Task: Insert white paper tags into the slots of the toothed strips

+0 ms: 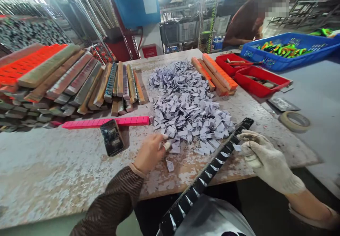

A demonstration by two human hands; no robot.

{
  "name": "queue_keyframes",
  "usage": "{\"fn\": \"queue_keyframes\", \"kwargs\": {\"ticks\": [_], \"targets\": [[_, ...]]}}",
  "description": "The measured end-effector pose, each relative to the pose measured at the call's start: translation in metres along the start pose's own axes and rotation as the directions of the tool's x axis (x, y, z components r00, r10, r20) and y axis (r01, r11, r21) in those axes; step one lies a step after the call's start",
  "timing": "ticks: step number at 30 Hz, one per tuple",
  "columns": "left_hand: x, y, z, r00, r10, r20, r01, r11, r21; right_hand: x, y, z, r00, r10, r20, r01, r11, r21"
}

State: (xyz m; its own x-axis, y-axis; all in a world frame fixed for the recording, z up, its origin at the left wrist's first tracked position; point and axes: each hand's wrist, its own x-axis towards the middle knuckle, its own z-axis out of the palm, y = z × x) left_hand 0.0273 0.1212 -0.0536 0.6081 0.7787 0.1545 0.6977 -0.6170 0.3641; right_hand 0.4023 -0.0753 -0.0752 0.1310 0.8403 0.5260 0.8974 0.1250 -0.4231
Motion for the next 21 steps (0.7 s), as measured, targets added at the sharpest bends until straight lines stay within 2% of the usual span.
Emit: {"fn": "queue_keyframes", "kwargs": {"ticks": [2, 5, 10, 14, 17, 21], "targets": [[-0.001, 0.029, 0.017, 0.993, 0.054, 0.109, -0.059, 0.997, 0.041, 0.006, 0.000, -0.002, 0.995, -0.098, 0.035, 0.100, 0.994, -0.047], [0.002, 0.050, 0.027, 0.987, 0.022, 0.157, -0.038, 0.994, 0.103, 0.014, -0.006, -0.003, 0.979, -0.199, 0.042, 0.203, 0.974, -0.105], [0.008, 0.049, 0.029, 0.986, 0.000, 0.168, -0.010, 0.998, 0.057, 0.018, -0.014, 0.003, 0.983, -0.174, 0.054, 0.179, 0.979, -0.096], [0.007, 0.045, 0.030, 0.985, 0.002, 0.170, 0.001, 1.000, -0.016, 0.020, -0.016, 0.005, 0.973, -0.213, 0.084, 0.222, 0.968, -0.114], [0.005, 0.042, 0.031, 0.991, -0.001, 0.136, 0.023, 0.987, -0.160, 0.028, -0.021, 0.004, 0.954, -0.265, 0.139, 0.284, 0.948, -0.144], [0.000, 0.040, 0.028, 0.996, -0.061, 0.072, 0.085, 0.912, -0.401, 0.041, -0.025, 0.006, 0.906, -0.341, 0.251, 0.391, 0.900, -0.191]]}}
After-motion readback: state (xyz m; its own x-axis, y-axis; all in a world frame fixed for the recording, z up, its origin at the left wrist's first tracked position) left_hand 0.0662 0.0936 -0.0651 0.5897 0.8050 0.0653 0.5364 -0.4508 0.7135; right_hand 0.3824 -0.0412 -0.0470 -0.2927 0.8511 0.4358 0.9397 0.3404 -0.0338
